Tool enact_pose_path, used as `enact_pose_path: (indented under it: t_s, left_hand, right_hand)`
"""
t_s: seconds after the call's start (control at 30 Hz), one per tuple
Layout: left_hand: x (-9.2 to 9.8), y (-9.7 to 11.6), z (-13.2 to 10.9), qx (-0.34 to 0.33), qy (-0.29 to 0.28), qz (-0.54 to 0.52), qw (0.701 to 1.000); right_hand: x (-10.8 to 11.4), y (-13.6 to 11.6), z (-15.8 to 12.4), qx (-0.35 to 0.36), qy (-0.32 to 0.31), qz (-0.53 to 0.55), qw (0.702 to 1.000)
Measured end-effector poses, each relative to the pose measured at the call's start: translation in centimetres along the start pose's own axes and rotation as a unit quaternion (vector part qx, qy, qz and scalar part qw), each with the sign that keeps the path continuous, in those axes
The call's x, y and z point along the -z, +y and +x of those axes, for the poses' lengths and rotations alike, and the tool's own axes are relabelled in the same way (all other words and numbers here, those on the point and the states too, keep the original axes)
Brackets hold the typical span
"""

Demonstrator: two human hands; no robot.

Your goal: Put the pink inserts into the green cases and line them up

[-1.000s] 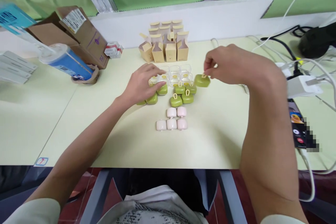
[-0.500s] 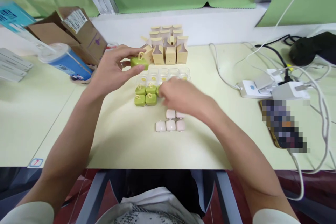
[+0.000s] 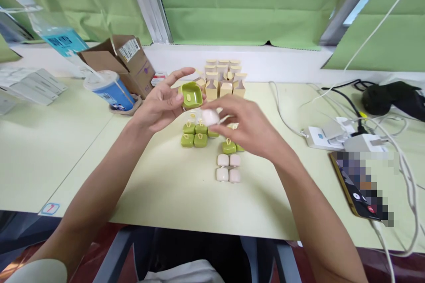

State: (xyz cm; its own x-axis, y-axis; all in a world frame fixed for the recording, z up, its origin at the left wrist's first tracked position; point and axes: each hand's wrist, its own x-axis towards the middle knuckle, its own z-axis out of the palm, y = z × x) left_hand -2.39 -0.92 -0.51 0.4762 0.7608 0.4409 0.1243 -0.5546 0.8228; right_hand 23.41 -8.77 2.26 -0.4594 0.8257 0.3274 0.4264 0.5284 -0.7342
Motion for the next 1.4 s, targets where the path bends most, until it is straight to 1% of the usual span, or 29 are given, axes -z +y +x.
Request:
enact_pose_path:
  t_s: [0.03,0.07,0.1,0.2,0.3,0.43,0.57,0.7,0.77,0.87,1.0,1.1,1.27,1.4]
  left_hand:
    - [-0.1,0.5,-0.1,-0.006,-0.006,-0.012,1.000]
    - [-0.3,0.9,-0.2,-0.011,-0.012,-0.028,0.999]
    - [-0.5,1.2,-0.3,-0.014,-0.017,-0.047,0.999]
    - [-1.1,1.5,-0.6,-0.013,-0.017,-0.078,0.997]
    - [-1.6,1.3,-0.7,-0.025,0.001,-0.048,0.999]
    - [-2.0,1.1,-0.6,-0.053,0.019,0.024,0.998]
    - [-2.2,1.3,-0.7,-0.044,0.016,0.059,0.997]
    - [-2.3,1.3,-0.7,-0.029,0.022,0.058,0.998]
    - [-2.3,1.1,-0.6,-0.033,0.023,0.047,0.998]
    - [-2.5,0.9,-0.5,-0.037,0.021,0.033,0.999]
    - [-3.0,1.4,-0.4,-0.012,0.022,0.041,0.999]
    - [-3.2,1.4,-0.3,-0.015,0.020,0.013,1.000]
    - [-3.0,0.1,0.0,-0.047,0.018,-0.082,0.995]
    - [-2.9,-0.2,0.1,-0.040,0.023,-0.117,0.992]
  right_hand:
    - [0.5,0.2,0.0,0.013,0.063,0.052,0.997]
    - [0.6,0.4,0.1,0.024,0.109,0.094,0.989]
    - [0.5,0.5,0.1,0.029,0.140,0.123,0.982]
    - [-0.8,0.4,0.2,0.015,0.197,0.152,0.969]
    - [-1.9,-0.1,0.2,-0.007,0.222,0.149,0.964]
    - [-1.9,-0.4,0.1,-0.006,0.223,0.134,0.965]
    - [-1.7,-0.3,0.0,-0.004,0.199,0.132,0.971]
    - [-1.9,-0.4,-0.1,-0.018,0.207,0.119,0.971]
    - [-2.1,-0.5,-0.1,-0.025,0.207,0.106,0.972]
    - [-2.0,-0.5,0.0,-0.021,0.200,0.092,0.975]
    - [-1.6,-0.5,0.0,-0.008,0.188,0.092,0.978]
    - [-1.4,-0.6,-0.1,-0.012,0.186,0.098,0.978]
    - [-1.7,-1.0,0.0,-0.019,0.203,0.120,0.972]
    - [-2.0,-0.9,0.2,-0.019,0.216,0.133,0.967]
